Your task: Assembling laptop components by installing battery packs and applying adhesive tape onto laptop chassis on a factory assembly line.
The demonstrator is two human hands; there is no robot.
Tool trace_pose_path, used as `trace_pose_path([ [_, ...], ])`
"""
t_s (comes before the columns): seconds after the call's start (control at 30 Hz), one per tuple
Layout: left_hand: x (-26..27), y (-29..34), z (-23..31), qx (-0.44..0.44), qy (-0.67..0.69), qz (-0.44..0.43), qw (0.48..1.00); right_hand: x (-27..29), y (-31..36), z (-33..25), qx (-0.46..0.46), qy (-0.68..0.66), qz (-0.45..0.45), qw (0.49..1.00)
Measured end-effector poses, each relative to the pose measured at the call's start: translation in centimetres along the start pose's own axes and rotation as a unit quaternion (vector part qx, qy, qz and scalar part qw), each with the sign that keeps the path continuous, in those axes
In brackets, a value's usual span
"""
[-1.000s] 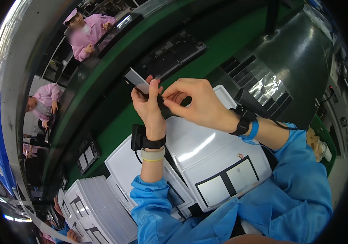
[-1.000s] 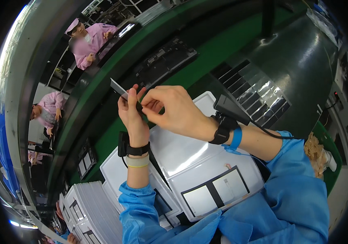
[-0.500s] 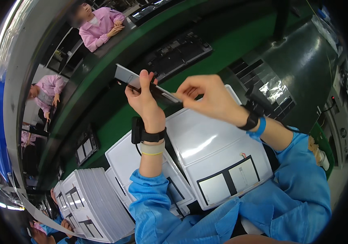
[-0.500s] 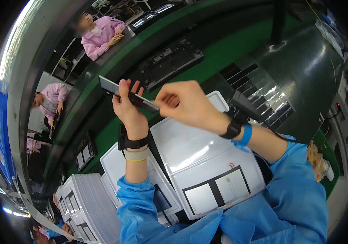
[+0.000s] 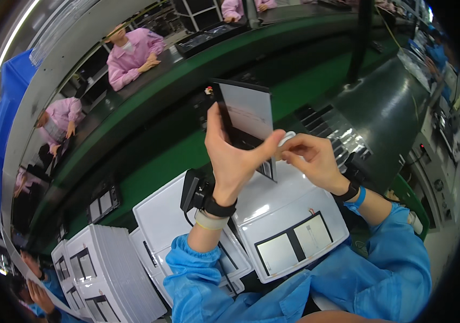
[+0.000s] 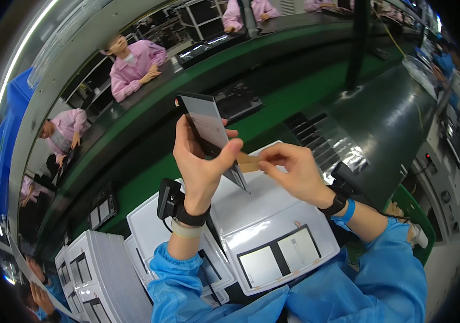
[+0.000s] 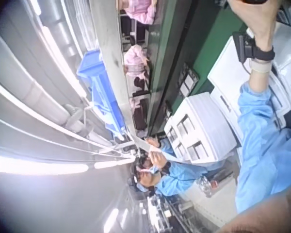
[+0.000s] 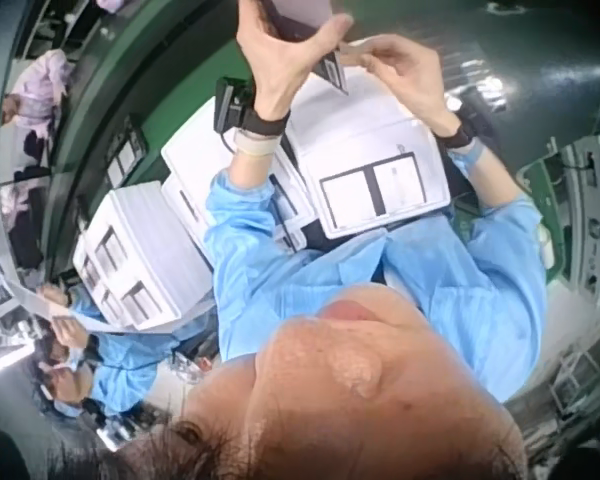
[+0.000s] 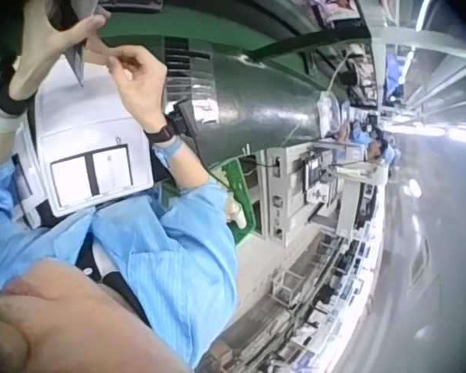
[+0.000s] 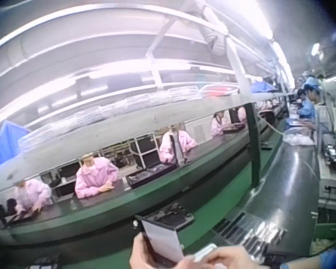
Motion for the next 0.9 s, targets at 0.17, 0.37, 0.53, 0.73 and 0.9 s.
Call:
trace_pose_path([
  [0.17,-2.3,2.4,4.4,-0.211,-0.191,-0.128,0.950,13.2,5.0,-0.4,0.030,0.167,0.242,0.955],
  [0.37,-3.3,3.5,4.5,-0.219,-0.283,-0.178,0.917,38.8,22.8,-1.3,0.119,0.402,0.571,0.706],
  [0.53,-3.5,3.8,4.0,-0.200,-0.287,-0.214,0.912,48.7,37.9,8.1,-0.103,0.623,0.508,0.586],
  [0.73,-4.0,3.8,3.3,-0.210,-0.307,-0.239,0.897,40.8,23.2,2.5,0.081,0.666,0.390,0.631],
  [0.9,-3.7,3.3,1.7,-0.211,-0.389,-0.256,0.860,16.3,2.8,-7.3,0.030,0.204,0.151,0.967],
])
Point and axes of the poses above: each hand's wrist, its own y-axis away from the middle knuckle, its own x-axis out of the back of the hand, z = x × y, the point moved 3 cm from there along -y, towards the middle knuckle, and after that the axes turned 13 degrees about z, right-handed, at the moved point
